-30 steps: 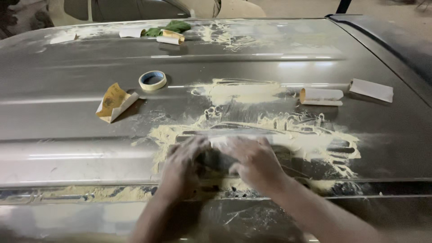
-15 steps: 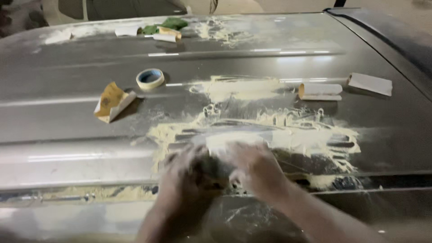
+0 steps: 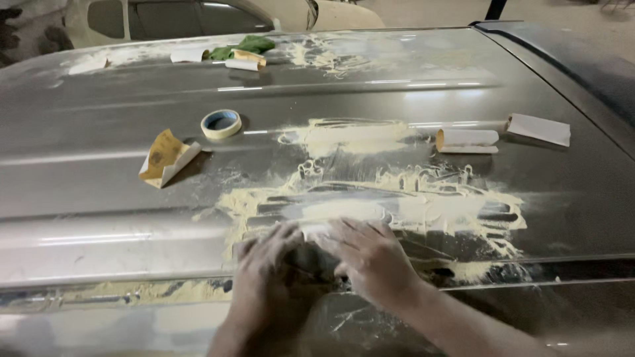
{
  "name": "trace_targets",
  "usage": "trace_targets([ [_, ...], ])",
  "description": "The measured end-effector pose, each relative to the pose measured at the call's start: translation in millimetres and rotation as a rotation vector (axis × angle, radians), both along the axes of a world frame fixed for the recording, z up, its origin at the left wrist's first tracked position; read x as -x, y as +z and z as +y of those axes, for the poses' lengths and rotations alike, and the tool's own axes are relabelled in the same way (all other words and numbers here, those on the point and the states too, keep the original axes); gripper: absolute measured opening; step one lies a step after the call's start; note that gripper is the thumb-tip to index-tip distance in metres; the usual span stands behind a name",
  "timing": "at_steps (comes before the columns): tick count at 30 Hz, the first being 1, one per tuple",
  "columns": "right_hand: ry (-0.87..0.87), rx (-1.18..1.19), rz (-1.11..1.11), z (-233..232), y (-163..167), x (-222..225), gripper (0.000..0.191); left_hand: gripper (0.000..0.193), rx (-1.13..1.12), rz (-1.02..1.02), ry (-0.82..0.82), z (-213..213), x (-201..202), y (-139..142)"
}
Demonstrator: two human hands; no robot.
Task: The person applies a beige body filler to the hood of a car using a putty knife and then smooths it with a sanding block. The person works on a specific area of the hood, spreading and leveling the filler.
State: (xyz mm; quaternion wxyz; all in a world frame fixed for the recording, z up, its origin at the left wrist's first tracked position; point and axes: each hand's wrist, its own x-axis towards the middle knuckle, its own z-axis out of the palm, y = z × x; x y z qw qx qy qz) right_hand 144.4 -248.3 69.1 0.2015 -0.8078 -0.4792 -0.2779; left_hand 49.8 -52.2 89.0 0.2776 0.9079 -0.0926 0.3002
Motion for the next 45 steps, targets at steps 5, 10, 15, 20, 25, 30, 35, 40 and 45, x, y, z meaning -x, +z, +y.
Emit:
trace_targets([
  [5, -0.255, 0.312, 0.698, 19, 11, -26, 0.037, 0.108, -0.017, 0.101, -0.016, 35, -40, -17],
  [10, 0.013, -0.039, -0.006, 21, 6, -31, 0.047, 0.071, -0.157, -0.087, 0.036, 30, -50, -16],
  [15, 0.031, -0.018, 0.045, 1, -14, 2, 0.048, 0.081, -0.071, -0.023, 0.014, 9, 0, -20],
  [20, -0.005, -0.042, 0.019, 33, -7, -36, 0.054, 0.096, -0.088, 0.072, 0.092, 36, -39, -10],
  [25, 0.016, -0.012, 0.137, 30, -5, -32, 0.039, 0.077, -0.105, -0.079, 0.064, 30, -39, 3],
  [30, 0.018, -0.007, -0.073, 19, -8, -10, 0.044, 0.091, -0.018, 0.030, 0.078, 16, -2, -9],
  [35, 0.013, -0.060, 0.087, 46, 6, -40, 0.063, 0.078, -0.099, -0.040, 0.074, 51, -54, -4],
  [40, 0.042, -0.010, -0.080, 25, -4, -20, 0.050, 0.074, -0.001, 0.097, 0.148, 26, -22, -11],
  [45, 0.041, -0.060, 0.019, 15, -14, -15, 0.047, 0.072, -0.081, -0.129, 0.073, 18, -24, -11],
])
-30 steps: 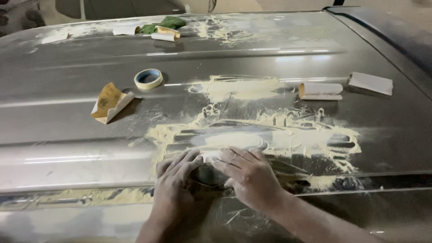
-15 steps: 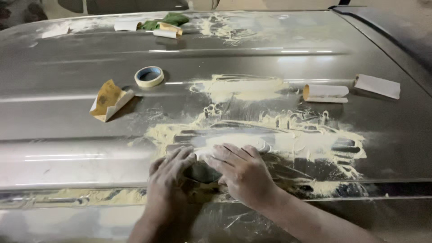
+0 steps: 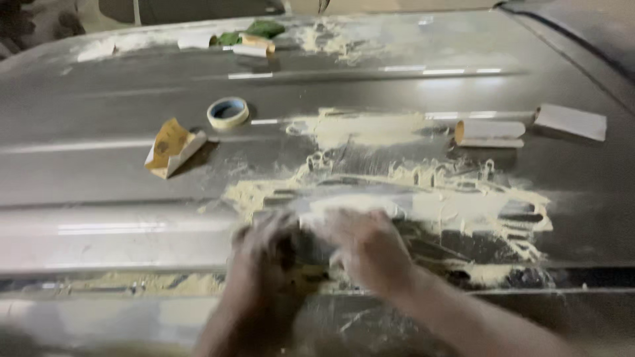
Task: The person applies a beige body filler to the hood of a car using a putty knife and then smooths it with a sanding block. The person works on a specific area of the hood, spreading and leveling the filler.
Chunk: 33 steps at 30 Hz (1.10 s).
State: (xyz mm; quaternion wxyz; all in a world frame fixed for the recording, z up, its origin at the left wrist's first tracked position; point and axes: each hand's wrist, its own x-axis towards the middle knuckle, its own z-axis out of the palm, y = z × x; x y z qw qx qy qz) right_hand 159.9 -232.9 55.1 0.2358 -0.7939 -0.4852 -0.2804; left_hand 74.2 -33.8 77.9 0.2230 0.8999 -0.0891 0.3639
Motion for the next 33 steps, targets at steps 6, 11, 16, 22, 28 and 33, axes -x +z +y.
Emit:
trace_targets([
  [6, 0.003, 0.001, -0.009, 12, 25, -18, 0.051, 0.072, -0.006, 0.032, -0.064, 18, -27, 1],
  [11, -0.008, 0.020, -0.071, -18, 21, 13, 0.049, 0.087, 0.001, 0.068, -0.075, -4, 11, -18],
  [16, -0.026, 0.028, 0.127, -6, 4, -20, 0.044, 0.088, 0.010, 0.183, -0.030, 9, -22, -9],
  [22, -0.030, 0.055, -0.011, -21, 1, -3, 0.048, 0.072, 0.013, 0.163, 0.014, -8, -11, -12],
  [28, -0.183, 0.120, 0.425, -25, 20, 0, 0.035, 0.089, 0.034, 0.131, -0.095, -10, -12, -17],
  [33, -0.131, 0.110, 0.196, -17, 23, -23, 0.045, 0.065, -0.015, 0.145, -0.043, -5, -39, -3],
])
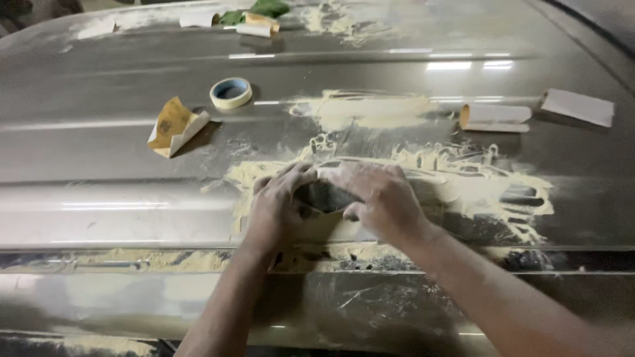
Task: The person applies a beige body filler to the hood of a car using a putty knife and then smooths it with a sanding block. The person works on a specific area of the hood, spreading and leveling the filler.
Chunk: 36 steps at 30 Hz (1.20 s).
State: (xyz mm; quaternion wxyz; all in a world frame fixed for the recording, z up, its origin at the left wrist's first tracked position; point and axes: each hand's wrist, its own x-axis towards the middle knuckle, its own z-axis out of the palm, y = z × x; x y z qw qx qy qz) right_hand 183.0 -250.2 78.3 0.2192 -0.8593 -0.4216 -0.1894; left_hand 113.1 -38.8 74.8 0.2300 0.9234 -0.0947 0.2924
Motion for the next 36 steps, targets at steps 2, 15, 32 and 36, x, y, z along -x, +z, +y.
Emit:
trace_targets([
  [2, -0.155, 0.231, 0.328, -12, -6, 13, 0.045, 0.088, 0.039, -0.021, -0.040, -9, 20, -5],
  [15, 0.052, -0.079, -0.222, -20, -19, 4, 0.048, 0.073, -0.104, -0.041, -0.003, -10, -4, -19],
  [32, 0.059, -0.001, -0.165, -36, -19, 27, 0.051, 0.073, -0.053, -0.049, 0.021, -38, 32, -9],
  [36, 0.000, -0.032, -0.041, -29, -13, 21, 0.042, 0.060, -0.239, -0.108, 0.103, -33, 22, -11],
])
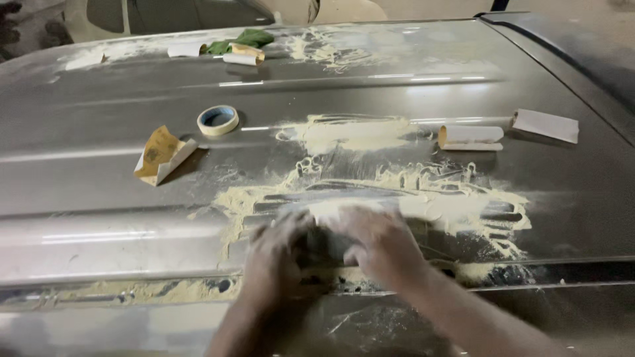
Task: The person applies a beige body filler to the hood of a car using a putty knife and then smooths it with a sanding block. The person works on a specific area of the hood, spreading and leveling the filler.
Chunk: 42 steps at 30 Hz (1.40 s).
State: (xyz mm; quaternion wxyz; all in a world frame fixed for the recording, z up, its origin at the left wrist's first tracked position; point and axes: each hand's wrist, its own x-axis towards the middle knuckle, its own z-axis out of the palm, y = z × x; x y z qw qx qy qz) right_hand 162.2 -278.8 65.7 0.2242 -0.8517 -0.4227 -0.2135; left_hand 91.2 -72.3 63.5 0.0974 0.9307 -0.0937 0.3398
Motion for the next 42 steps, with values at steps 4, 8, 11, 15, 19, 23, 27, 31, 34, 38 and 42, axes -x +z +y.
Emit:
trace_targets([
  [4, -0.009, 0.001, 0.113, 15, 4, -28, 0.042, 0.070, 0.281, 0.086, -0.121, 17, -26, 12],
  [8, 0.119, -0.085, 0.144, -1, 2, -4, 0.035, 0.085, 0.338, 0.153, -0.134, 9, 3, 0],
  [11, 0.090, -0.030, -0.113, -11, 9, 20, 0.053, 0.072, 0.139, 0.058, -0.112, 4, 18, -13],
  [15, 0.042, 0.013, 0.096, 10, 24, -2, 0.051, 0.078, 0.334, 0.178, -0.166, 21, -11, -5],
  [19, 0.078, -0.076, -0.141, 21, 11, -20, 0.051, 0.066, 0.244, 0.091, -0.078, 28, -22, 8],
  [23, 0.115, -0.060, -0.207, 3, -14, 9, 0.046, 0.067, 0.189, -0.005, -0.101, 6, 22, 1],
  [27, 0.083, -0.035, -0.222, 12, -6, 10, 0.047, 0.088, 0.306, 0.100, -0.061, 6, 28, 8],
  [31, 0.066, -0.037, -0.157, 39, 16, -16, 0.048, 0.088, 0.316, 0.064, -0.121, 37, -15, 24],
  [34, 0.074, 0.007, -0.083, 36, 15, -9, 0.050, 0.091, 0.265, -0.008, -0.138, 40, -6, 10],
  [38, 0.104, -0.012, -0.220, 23, 2, 13, 0.055, 0.094, 0.246, -0.010, -0.144, 35, 16, -17],
  [42, 0.080, -0.012, -0.069, 36, 3, -7, 0.049, 0.091, 0.210, -0.017, -0.223, 58, -11, -9],
])
